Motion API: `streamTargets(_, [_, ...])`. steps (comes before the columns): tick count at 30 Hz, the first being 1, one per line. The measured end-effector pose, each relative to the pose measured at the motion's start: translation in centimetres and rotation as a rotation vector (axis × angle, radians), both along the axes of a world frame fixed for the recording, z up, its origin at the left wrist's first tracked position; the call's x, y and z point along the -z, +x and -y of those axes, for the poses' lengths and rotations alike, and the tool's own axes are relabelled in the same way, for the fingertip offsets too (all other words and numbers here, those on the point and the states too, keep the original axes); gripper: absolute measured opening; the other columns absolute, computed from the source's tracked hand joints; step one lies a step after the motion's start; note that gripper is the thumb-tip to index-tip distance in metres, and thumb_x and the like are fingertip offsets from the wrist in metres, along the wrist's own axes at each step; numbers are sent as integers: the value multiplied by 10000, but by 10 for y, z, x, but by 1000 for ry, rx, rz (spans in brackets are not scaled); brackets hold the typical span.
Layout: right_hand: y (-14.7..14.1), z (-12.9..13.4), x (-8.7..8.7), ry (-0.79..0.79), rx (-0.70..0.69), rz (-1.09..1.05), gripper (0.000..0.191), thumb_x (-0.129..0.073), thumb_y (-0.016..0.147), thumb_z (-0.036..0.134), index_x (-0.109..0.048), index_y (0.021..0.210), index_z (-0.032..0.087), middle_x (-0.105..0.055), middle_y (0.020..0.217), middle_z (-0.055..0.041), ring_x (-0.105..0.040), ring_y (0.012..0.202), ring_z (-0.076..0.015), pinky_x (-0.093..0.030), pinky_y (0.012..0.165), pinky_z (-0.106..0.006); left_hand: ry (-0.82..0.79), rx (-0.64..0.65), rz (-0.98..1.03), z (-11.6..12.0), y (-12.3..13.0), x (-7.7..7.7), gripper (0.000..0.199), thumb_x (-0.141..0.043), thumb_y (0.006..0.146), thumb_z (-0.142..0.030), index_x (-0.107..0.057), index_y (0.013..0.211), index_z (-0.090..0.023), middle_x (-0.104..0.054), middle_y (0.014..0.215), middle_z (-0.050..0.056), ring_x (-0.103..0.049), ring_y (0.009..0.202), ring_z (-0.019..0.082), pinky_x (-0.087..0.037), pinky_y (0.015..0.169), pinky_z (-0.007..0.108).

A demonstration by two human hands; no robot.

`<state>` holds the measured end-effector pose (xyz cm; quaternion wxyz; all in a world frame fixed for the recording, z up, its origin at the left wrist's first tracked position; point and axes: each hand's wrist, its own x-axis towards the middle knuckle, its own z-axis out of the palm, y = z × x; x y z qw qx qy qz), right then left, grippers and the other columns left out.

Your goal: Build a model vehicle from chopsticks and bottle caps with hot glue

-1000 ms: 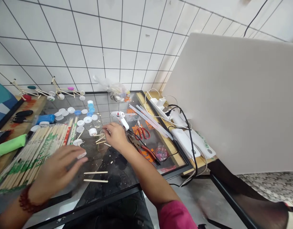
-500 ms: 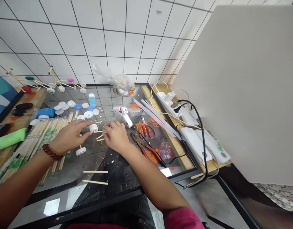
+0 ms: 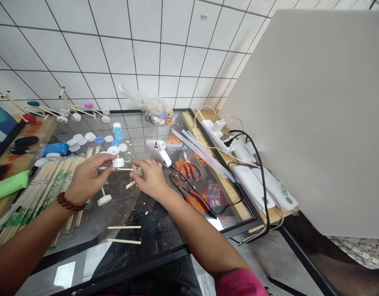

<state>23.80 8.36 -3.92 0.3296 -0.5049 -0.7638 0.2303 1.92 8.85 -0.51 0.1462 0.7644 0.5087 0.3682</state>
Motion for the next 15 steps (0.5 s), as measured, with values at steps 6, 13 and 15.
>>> streamTargets(6, [2, 1, 0, 43, -32, -43, 109, -718, 938, 222, -757, 1040, 229, -790, 1032, -34, -683, 997, -214, -368, 905, -376, 11, 70, 55, 1, 0, 0, 244, -568, 923, -257, -721, 1103, -191, -733, 1163, 88, -715, 996, 216, -598, 936, 377])
streamTargets(13, [1, 4, 0, 93, -35, -10, 78, -700, 957, 218, -770, 981, 242, -804, 1000, -10, -682, 943, -187, -337, 891, -361, -242, 54, 335, 2, 5, 0, 317, -693, 859, -354, -748, 1125, -191, -746, 1202, 113, -723, 1037, 253, -590, 983, 423])
streamTargets(15, [1, 5, 1, 123, -37, -13, 81, -701, 959, 216, -773, 987, 240, -804, 990, -7, -682, 930, -181, -337, 888, -360, -402, 21, 532, 2, 7, -1, 397, -782, 796, -395, -752, 1132, -185, -764, 1165, 113, -729, 1026, 256, -598, 970, 425])
